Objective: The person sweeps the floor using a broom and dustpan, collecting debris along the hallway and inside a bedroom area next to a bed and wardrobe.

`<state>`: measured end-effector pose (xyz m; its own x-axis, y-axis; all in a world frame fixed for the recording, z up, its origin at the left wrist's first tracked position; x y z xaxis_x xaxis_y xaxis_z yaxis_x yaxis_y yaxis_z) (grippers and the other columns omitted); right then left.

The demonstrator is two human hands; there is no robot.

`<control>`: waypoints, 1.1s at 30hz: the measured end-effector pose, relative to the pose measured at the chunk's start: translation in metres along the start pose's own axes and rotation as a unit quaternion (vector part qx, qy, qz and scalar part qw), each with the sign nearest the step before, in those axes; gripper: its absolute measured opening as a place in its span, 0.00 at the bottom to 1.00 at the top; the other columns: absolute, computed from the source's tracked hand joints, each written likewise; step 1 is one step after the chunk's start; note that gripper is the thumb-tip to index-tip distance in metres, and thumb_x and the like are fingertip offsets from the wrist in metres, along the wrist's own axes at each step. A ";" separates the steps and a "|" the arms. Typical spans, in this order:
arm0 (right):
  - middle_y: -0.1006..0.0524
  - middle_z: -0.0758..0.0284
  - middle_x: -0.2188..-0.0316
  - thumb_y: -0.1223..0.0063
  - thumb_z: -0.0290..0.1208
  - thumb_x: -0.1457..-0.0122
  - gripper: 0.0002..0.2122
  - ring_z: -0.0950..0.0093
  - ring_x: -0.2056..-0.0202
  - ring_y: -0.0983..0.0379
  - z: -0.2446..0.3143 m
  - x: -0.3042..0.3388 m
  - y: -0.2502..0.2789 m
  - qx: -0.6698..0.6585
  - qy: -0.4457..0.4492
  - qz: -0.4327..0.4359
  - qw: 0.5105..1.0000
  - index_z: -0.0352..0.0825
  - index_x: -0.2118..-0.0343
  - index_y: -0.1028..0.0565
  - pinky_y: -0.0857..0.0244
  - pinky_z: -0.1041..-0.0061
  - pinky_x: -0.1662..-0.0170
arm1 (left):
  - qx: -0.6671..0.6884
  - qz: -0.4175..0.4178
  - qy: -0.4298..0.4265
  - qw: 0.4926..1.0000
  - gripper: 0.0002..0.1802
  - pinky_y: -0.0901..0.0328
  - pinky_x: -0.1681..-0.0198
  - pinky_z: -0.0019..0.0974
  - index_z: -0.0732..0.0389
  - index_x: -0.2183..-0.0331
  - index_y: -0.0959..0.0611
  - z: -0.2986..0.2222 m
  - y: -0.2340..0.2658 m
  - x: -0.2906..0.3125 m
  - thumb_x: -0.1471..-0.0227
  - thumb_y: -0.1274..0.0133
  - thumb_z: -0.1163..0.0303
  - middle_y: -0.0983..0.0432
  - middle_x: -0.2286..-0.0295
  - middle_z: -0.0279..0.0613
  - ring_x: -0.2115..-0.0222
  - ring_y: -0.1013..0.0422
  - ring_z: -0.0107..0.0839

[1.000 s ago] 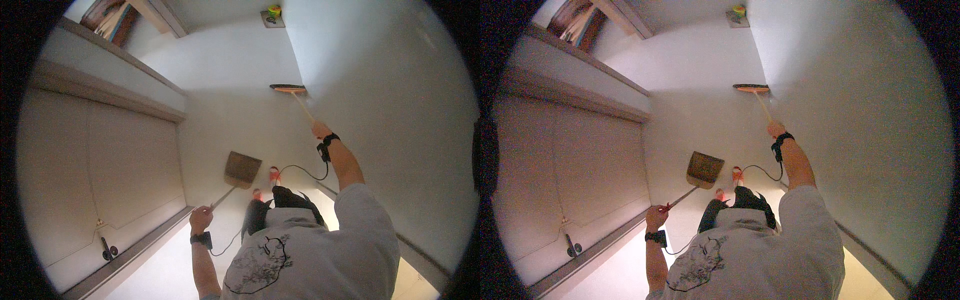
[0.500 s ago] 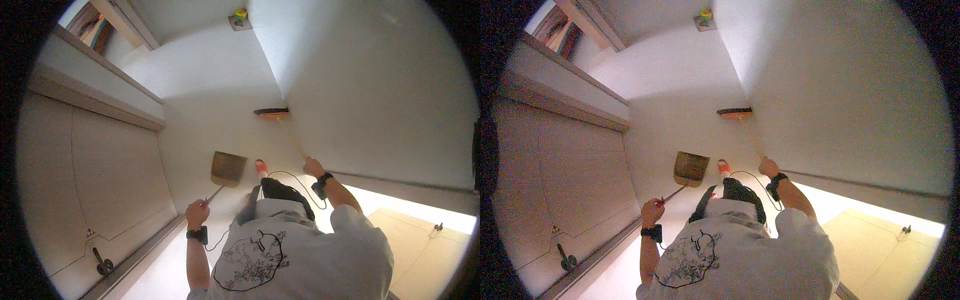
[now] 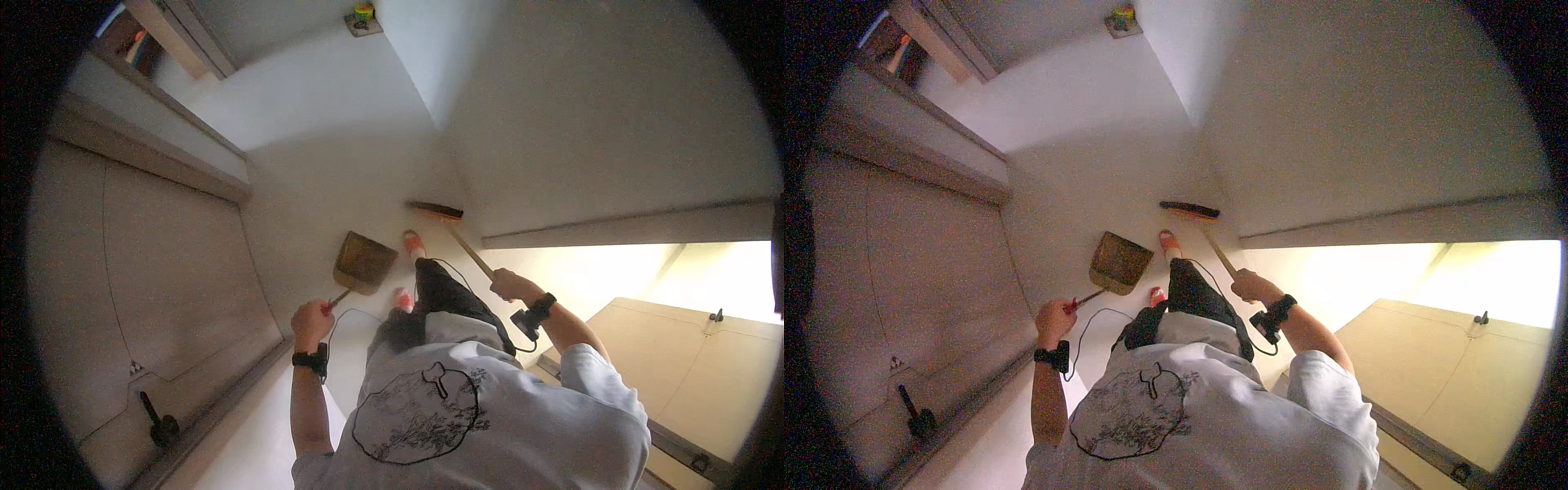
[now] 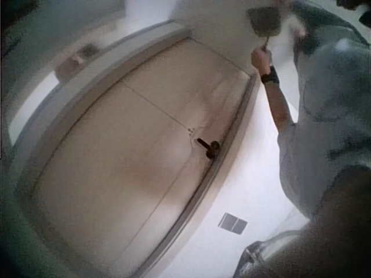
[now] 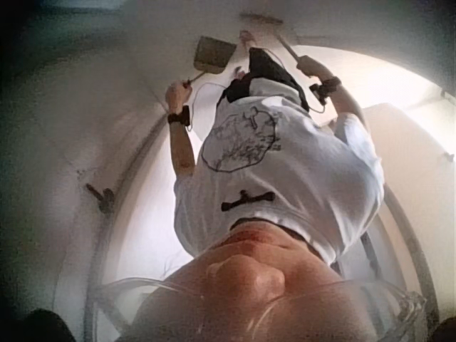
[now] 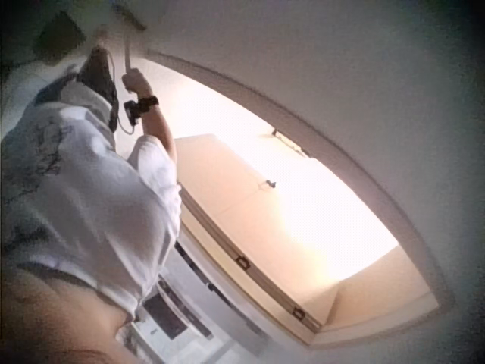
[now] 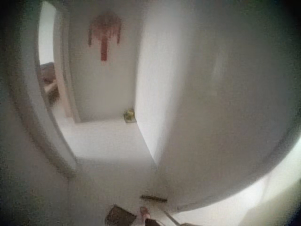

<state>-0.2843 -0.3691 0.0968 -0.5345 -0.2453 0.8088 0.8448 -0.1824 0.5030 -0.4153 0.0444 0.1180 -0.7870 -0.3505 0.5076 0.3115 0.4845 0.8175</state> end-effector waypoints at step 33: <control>0.40 0.74 0.92 0.56 0.28 0.50 0.08 0.82 0.92 0.46 0.005 0.024 -0.011 -0.384 -0.064 0.200 0.899 0.32 0.81 0.38 0.52 0.83 0.91 | -0.010 -0.037 -0.026 0.999 0.08 0.36 0.71 0.40 0.55 0.77 0.22 -0.035 -0.013 -0.002 0.68 0.48 0.68 0.26 0.78 0.42 0.74 0.30 0.41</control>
<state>-0.3065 -0.3680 0.1118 -0.1433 -0.3357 0.9310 0.6765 -0.7199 -0.1555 -0.3997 0.0106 0.1158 -0.8346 -0.3424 0.4315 0.2617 0.4428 0.8576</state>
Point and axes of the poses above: each hand's wrist, its own x-axis away from the middle knuckle, its own y-axis out of the back of the hand, z = x × y, the point moved 4 cm from there along -x, towards the middle knuckle
